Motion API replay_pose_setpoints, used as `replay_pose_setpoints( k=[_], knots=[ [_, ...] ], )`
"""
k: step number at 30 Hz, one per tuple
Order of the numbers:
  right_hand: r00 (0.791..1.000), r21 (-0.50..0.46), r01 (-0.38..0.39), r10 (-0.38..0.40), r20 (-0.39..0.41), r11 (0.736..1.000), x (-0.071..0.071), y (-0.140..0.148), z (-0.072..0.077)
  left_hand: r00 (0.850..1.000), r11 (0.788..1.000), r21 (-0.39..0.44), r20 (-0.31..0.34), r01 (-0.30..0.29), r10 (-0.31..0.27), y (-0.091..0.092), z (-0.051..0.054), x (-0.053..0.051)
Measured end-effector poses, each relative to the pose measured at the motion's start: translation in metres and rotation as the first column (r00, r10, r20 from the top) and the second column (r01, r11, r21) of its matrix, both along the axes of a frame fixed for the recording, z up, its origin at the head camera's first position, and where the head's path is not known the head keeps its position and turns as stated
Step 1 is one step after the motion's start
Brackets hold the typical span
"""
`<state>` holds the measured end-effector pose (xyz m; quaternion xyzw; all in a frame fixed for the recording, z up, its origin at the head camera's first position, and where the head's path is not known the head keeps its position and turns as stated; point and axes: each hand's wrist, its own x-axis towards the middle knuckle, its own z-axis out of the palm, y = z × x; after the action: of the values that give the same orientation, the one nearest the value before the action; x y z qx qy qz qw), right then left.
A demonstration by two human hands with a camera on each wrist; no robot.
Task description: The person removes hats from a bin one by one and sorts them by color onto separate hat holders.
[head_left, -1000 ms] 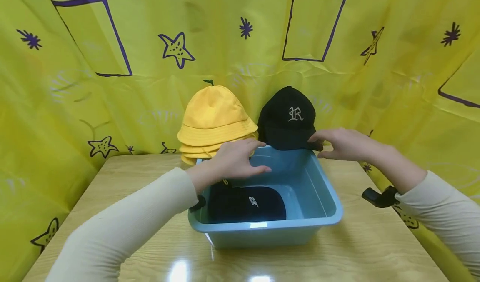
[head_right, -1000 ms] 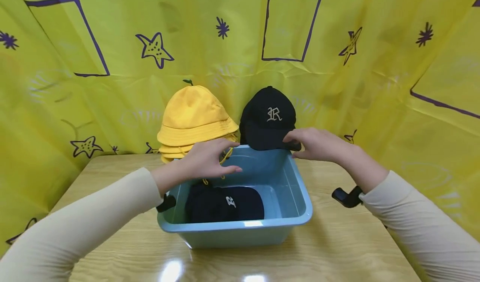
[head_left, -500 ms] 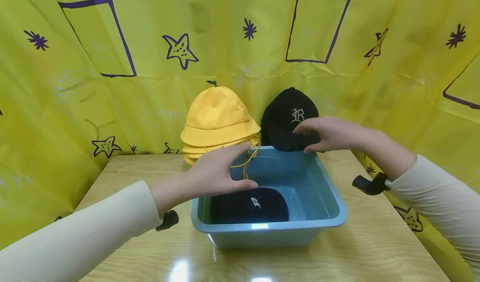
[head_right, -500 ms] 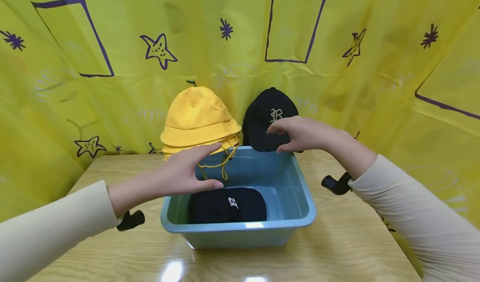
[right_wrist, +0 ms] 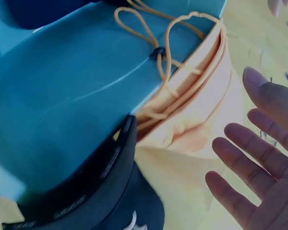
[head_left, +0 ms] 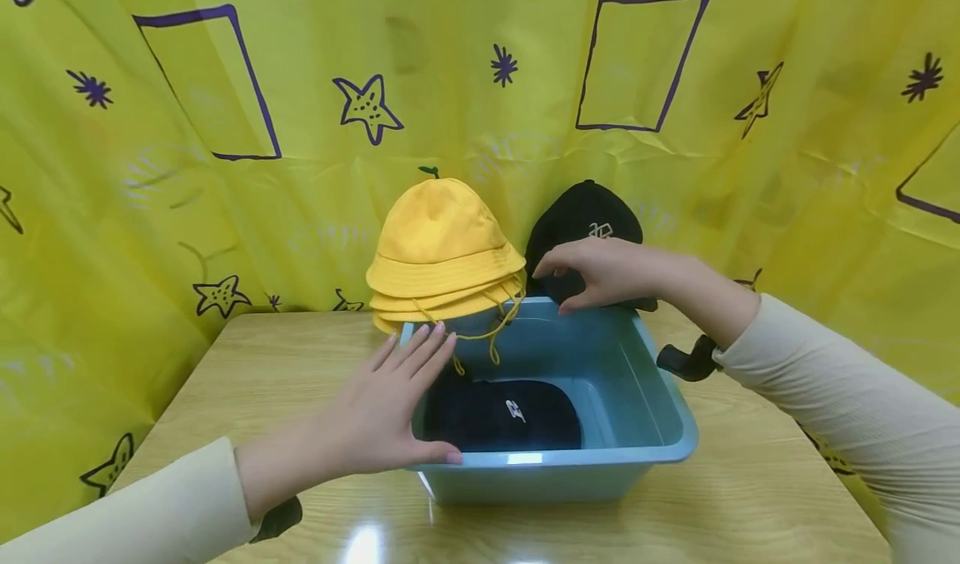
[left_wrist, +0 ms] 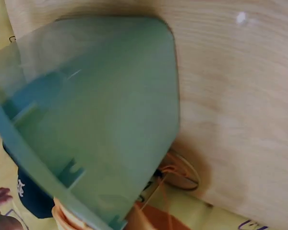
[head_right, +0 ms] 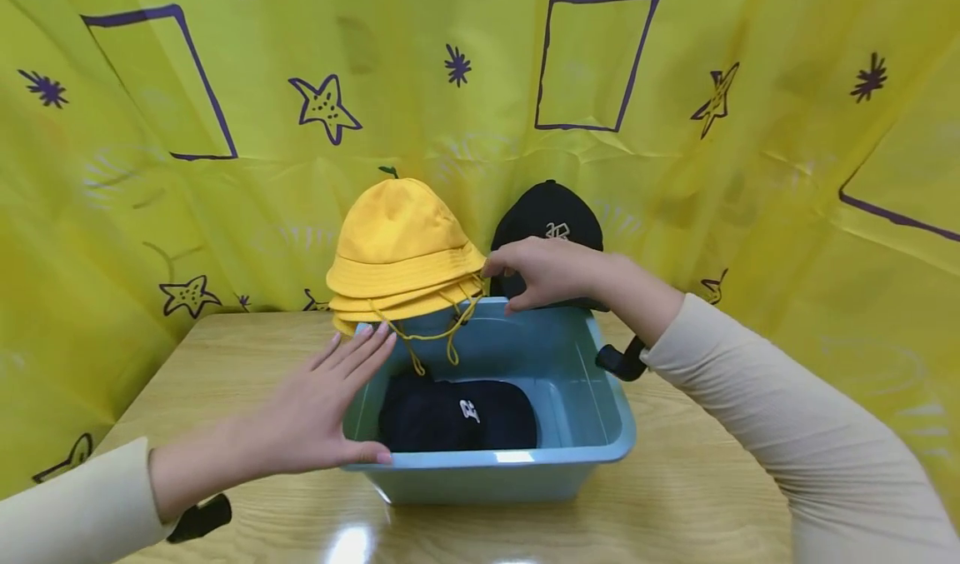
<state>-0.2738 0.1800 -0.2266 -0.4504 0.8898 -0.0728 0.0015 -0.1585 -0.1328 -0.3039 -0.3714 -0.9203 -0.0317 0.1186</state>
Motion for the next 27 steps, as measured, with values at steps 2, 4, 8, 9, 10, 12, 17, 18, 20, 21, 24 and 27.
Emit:
replay_pose_setpoints(
  k=[2, 4, 8, 9, 10, 12, 17, 18, 20, 21, 24, 27],
  knots=[
    [1.000, 0.012, -0.027, 0.027, 0.014, 1.000, 0.000, -0.008, -0.001, 1.000, 1.000, -0.022, 0.006, -0.008, 0.008, -0.005, -0.008, 0.004],
    [0.997, 0.027, -0.067, 0.066, 0.028, 0.997, 0.001, -0.018, -0.001, 0.999, 0.999, -0.031, 0.026, -0.021, 0.022, -0.009, -0.015, 0.006],
    [0.990, 0.062, -0.132, 0.128, 0.063, 0.989, 0.003, -0.037, -0.003, 0.997, 0.999, -0.005, 0.055, -0.048, 0.048, -0.018, -0.027, 0.008],
    [0.988, 0.068, -0.143, 0.138, 0.073, 0.987, 0.003, -0.042, -0.004, 0.997, 0.999, 0.010, 0.059, -0.053, 0.052, -0.019, -0.029, 0.008],
    [0.986, 0.075, -0.154, 0.147, 0.082, 0.985, 0.004, -0.047, -0.005, 0.996, 0.998, 0.023, 0.065, -0.059, 0.058, -0.021, -0.032, 0.008],
    [0.982, 0.090, -0.168, 0.159, 0.099, 0.982, 0.004, -0.057, -0.007, 0.993, 0.996, 0.053, 0.090, -0.074, 0.069, -0.022, -0.036, 0.009],
    [0.967, 0.120, -0.232, 0.215, 0.139, 0.965, 0.003, -0.081, -0.021, 0.981, 0.989, 0.088, 0.169, -0.115, 0.099, -0.023, -0.044, 0.009],
    [0.962, 0.126, -0.248, 0.228, 0.152, 0.961, 0.002, -0.086, -0.025, 0.979, 0.988, 0.092, 0.176, -0.120, 0.103, -0.023, -0.045, 0.009],
    [0.953, 0.143, -0.269, 0.242, 0.182, 0.952, 0.001, -0.095, -0.033, 0.977, 0.987, 0.097, 0.183, -0.129, 0.109, -0.022, -0.046, 0.009],
    [0.948, 0.147, -0.281, 0.250, 0.199, 0.948, 0.000, -0.100, -0.037, 0.976, 0.986, 0.098, 0.185, -0.132, 0.112, -0.022, -0.046, 0.009],
    [0.934, 0.165, -0.310, 0.267, 0.238, 0.936, -0.002, -0.112, -0.051, 0.973, 0.984, 0.106, 0.199, -0.143, 0.120, -0.022, -0.046, 0.010],
    [0.925, 0.191, -0.319, 0.261, 0.277, 0.928, -0.005, -0.120, -0.065, 0.972, 0.983, 0.108, 0.200, -0.146, 0.123, -0.021, -0.048, 0.010]
  ],
)
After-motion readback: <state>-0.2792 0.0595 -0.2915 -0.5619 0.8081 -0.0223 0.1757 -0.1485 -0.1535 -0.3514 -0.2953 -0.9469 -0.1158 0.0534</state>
